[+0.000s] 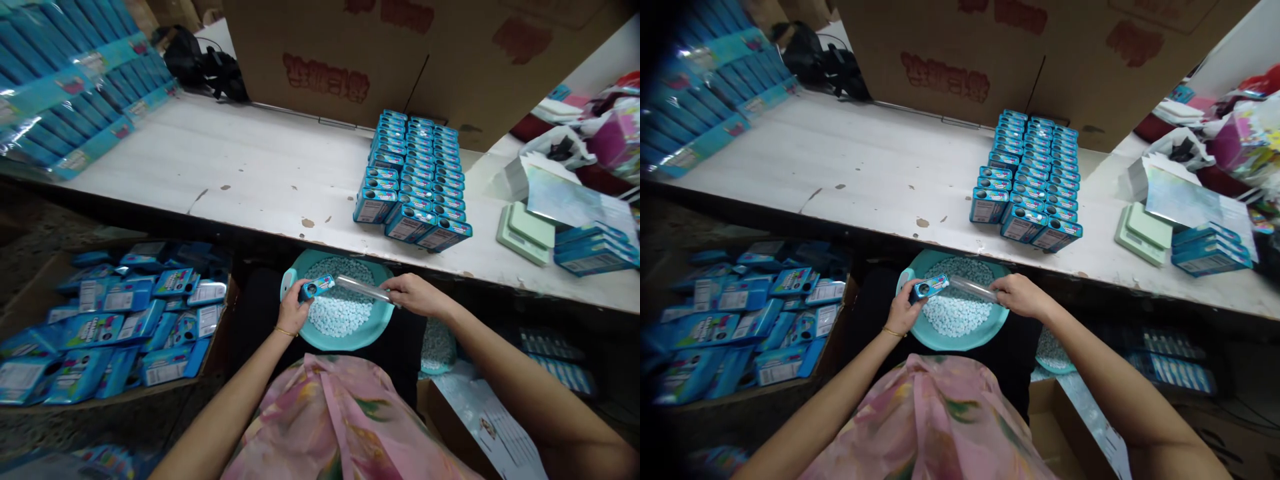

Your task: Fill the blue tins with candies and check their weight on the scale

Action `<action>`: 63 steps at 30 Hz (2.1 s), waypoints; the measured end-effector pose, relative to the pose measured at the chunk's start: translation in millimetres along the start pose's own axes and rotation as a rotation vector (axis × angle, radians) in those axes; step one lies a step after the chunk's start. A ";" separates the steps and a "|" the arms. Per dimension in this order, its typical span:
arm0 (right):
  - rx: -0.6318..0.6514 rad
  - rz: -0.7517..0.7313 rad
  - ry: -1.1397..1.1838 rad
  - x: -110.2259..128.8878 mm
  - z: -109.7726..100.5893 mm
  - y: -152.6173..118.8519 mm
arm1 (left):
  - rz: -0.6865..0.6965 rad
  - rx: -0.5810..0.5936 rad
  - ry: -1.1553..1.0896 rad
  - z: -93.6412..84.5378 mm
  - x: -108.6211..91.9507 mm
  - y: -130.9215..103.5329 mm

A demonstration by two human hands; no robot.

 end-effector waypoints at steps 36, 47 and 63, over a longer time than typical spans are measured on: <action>0.094 -0.108 0.083 24.0 7.7 27.6 | -0.036 0.024 0.031 -0.8 -1.9 -5.9; 0.060 -0.057 -0.036 47.2 -15.3 12.8 | 0.005 0.028 0.080 -2.1 -4.2 -10.6; -0.441 -0.349 0.027 45.6 40.9 37.2 | 0.032 0.149 -0.051 -32.9 -46.2 -5.5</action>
Point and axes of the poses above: each hand's wrist, its own y-axis towards the middle knuckle, its own z-axis out of the palm, x = y × z, the point moved 3 cm from there along y, towards the middle knuckle, and after that the axes turned 5 degrees about -z, right-handed, at the moved point
